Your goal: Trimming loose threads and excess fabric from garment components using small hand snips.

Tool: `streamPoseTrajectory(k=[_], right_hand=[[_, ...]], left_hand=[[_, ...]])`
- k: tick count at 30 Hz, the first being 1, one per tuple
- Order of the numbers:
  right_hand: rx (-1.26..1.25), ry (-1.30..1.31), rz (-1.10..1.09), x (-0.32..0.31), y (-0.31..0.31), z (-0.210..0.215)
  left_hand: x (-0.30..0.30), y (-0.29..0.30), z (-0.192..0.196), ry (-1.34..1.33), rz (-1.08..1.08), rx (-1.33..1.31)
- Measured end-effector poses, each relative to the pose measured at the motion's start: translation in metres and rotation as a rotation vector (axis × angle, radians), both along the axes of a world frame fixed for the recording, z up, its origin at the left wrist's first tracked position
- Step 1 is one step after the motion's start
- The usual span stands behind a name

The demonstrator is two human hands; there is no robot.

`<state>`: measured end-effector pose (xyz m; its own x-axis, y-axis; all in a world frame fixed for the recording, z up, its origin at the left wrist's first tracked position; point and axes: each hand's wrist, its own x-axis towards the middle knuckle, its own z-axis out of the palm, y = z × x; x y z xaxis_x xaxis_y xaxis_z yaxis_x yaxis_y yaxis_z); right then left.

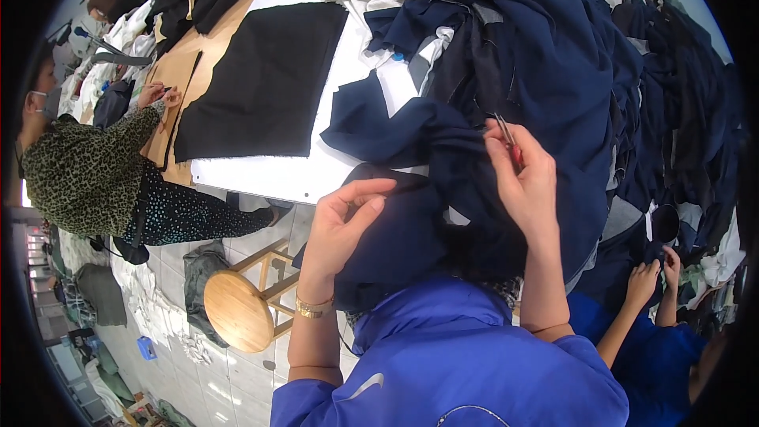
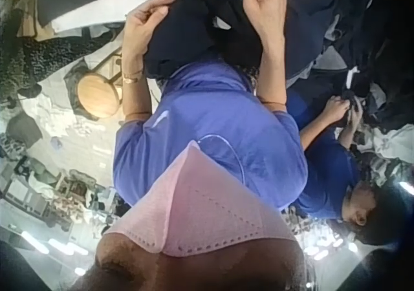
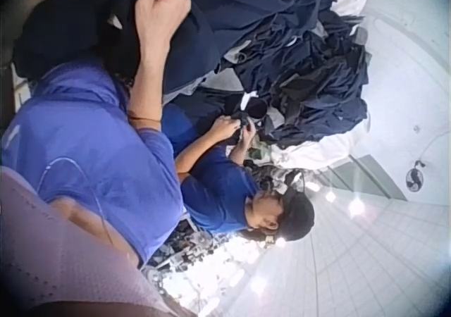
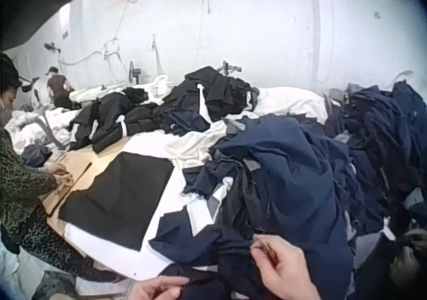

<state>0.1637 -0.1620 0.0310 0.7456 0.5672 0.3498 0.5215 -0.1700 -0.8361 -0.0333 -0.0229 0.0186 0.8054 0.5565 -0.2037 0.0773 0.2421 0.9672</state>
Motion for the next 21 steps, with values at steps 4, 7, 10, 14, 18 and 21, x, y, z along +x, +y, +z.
streamPoseTrajectory(k=[4,7,10,14,18,21], right_hand=[[-0.390,-0.110,0.013,0.002,-0.025,-0.004],[-0.361,-0.021,0.144,-0.018,-0.033,-0.014],[-0.384,0.093,0.328,-0.044,-0.038,-0.016],[-0.300,0.243,0.543,-0.076,-0.045,-0.012],[-0.247,0.498,0.746,-0.082,-0.053,-0.009],[-0.059,0.922,0.956,-0.093,-0.049,0.000]], left_hand=[[-0.002,0.008,-0.008,0.038,0.031,0.126],[0.003,0.017,-0.026,0.322,0.165,0.557],[0.019,0.036,-0.054,0.459,0.322,0.839],[0.033,0.087,-0.104,0.590,0.547,1.175],[0.059,0.120,-0.120,0.533,0.443,0.825],[0.055,0.149,-0.119,-0.125,0.599,0.041]])
